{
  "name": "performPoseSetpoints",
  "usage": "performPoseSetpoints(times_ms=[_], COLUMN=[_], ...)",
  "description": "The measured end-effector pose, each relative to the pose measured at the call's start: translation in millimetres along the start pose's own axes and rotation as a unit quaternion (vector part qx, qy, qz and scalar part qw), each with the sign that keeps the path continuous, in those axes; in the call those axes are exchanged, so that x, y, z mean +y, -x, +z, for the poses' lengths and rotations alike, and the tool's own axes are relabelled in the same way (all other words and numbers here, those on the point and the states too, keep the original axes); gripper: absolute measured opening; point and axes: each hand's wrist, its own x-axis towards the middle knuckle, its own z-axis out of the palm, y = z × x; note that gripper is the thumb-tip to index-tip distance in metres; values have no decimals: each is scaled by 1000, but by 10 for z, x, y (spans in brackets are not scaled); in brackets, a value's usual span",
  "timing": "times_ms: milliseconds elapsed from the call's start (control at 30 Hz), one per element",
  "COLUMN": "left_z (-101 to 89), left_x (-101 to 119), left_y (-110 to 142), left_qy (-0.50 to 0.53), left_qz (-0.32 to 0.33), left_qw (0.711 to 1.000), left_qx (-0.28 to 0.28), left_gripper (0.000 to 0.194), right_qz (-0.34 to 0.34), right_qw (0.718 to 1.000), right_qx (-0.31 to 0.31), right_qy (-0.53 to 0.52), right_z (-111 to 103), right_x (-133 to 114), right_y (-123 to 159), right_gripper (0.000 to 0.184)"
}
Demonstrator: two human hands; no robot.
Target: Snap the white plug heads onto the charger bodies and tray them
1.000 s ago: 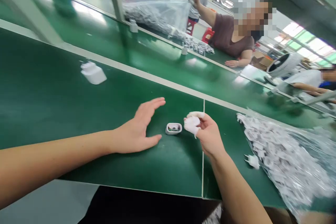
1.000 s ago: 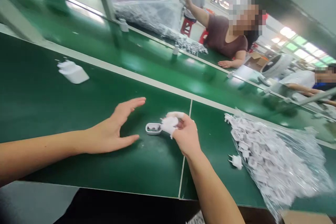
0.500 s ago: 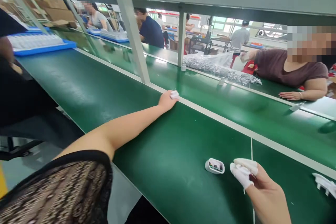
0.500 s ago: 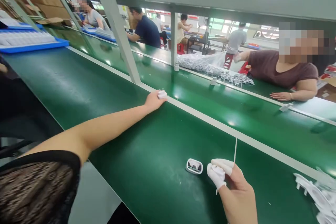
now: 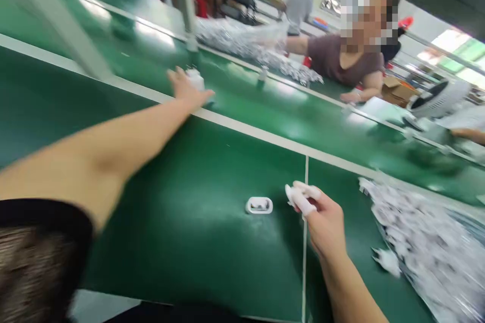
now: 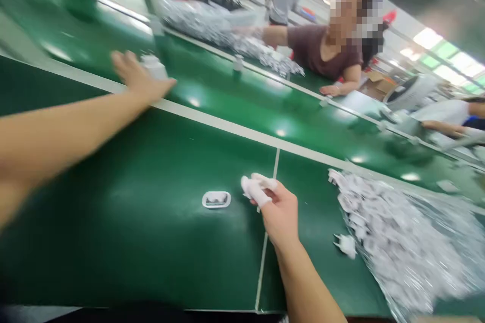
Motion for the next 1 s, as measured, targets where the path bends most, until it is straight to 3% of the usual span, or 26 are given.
performPoseSetpoints(times_ms=[33, 100, 133, 233, 267, 300, 400, 467, 533, 633, 700, 800, 867, 1000], left_z=[1, -14, -37, -148, -178, -192, -125, -20, 82, 166, 174, 159, 155, 169], left_x=[-10, -91, -152, -337, -377, -401, -380, -331, -293, -280, -290, -304, -308, -305], left_y=[92, 378, 584, 1403, 1695, 1964, 2505, 2626, 2632, 2598, 2595, 2614, 2627, 2643], left_qy=[8, 38, 58, 95, 107, 117, 141, 159, 186, 218, 226, 226, 223, 238], left_qz=[2, 69, 109, 181, 199, 216, 189, 171, 193, 254, 275, 285, 291, 300], left_qw=[1000, 996, 992, 972, 960, 939, 908, 899, 887, 874, 869, 868, 869, 861], left_qx=[5, -34, -21, -113, -167, -242, -345, -371, -376, -353, -344, -339, -332, -334], left_gripper=[73, 118, 128, 103, 91, 88, 92, 72, 55, 44, 38, 36, 34, 26], right_qz=[14, 44, 57, 79, 79, 77, 42, -20, -140, -348, -436, -509, -531, -515], right_qw=[999, 990, 986, 975, 974, 974, 982, 992, 987, 923, 871, 807, 784, 792], right_qx=[-25, -61, -77, -111, -118, -122, -123, -102, -81, -86, -92, -77, -70, -93], right_qy=[-46, -116, -139, -174, -177, -176, -136, -73, 14, 137, 208, 290, 314, 316], right_z=[3, -2, -6, -5, 0, 5, 17, 10, -12, -36, -23, 33, 69, 91], right_x=[3, 29, 42, 60, 63, 68, 100, 128, 147, 155, 159, 176, 187, 169], right_y=[-38, -111, -135, -143, -133, -120, -81, -48, -4, 73, 114, 138, 134, 111], right_gripper=[45, 47, 46, 41, 40, 40, 38, 31, 21, 22, 26, 29, 27, 22])
